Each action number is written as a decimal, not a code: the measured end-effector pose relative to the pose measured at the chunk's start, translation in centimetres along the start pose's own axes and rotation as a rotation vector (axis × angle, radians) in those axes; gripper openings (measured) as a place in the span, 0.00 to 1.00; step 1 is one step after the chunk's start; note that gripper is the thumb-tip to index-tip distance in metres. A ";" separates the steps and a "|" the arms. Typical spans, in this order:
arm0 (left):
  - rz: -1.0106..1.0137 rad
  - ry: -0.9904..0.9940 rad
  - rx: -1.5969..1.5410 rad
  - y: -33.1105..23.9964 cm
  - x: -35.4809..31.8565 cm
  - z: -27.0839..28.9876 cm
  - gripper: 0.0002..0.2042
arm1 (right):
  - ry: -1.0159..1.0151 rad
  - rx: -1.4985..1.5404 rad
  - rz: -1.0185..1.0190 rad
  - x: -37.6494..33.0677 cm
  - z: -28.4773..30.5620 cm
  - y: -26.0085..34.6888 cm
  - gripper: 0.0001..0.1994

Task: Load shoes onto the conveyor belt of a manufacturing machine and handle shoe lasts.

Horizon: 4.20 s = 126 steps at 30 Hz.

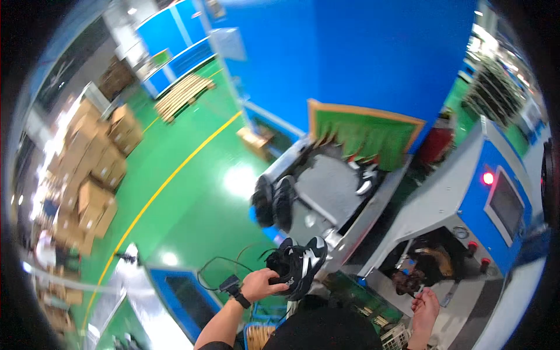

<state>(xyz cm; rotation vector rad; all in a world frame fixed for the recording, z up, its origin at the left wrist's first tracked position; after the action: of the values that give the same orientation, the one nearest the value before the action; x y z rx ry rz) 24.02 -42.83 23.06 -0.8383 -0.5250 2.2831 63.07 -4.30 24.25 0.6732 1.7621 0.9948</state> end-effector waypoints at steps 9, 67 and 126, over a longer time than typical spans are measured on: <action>0.712 -0.477 -0.196 16.5 -36.5 0.7 0.26 | 0.476 -0.950 0.035 1.9 -6.6 -1.8 0.19; -0.217 0.478 -1.129 -25.6 8.2 -12.9 0.33 | 0.540 0.010 0.458 -1.0 -14.4 9.6 0.62; -0.141 0.843 -0.357 -26.8 14.8 -21.0 0.16 | -0.587 -1.169 0.587 3.0 -0.2 4.6 0.42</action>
<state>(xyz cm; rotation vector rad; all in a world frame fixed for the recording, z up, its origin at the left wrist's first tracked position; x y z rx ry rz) 41.11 -10.59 16.51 -1.7435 -0.5624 1.5157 61.76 0.34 26.80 0.5893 0.2833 1.7435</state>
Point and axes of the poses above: each hand's wrist, its own x-axis towards the middle knuckle, its own z-axis out of the back of the hand, y = z × x, the point moved 8 cm from there along x, towards the middle knuckle, and after that the axes turned 9 degrees about y, right-handed, at the moved point
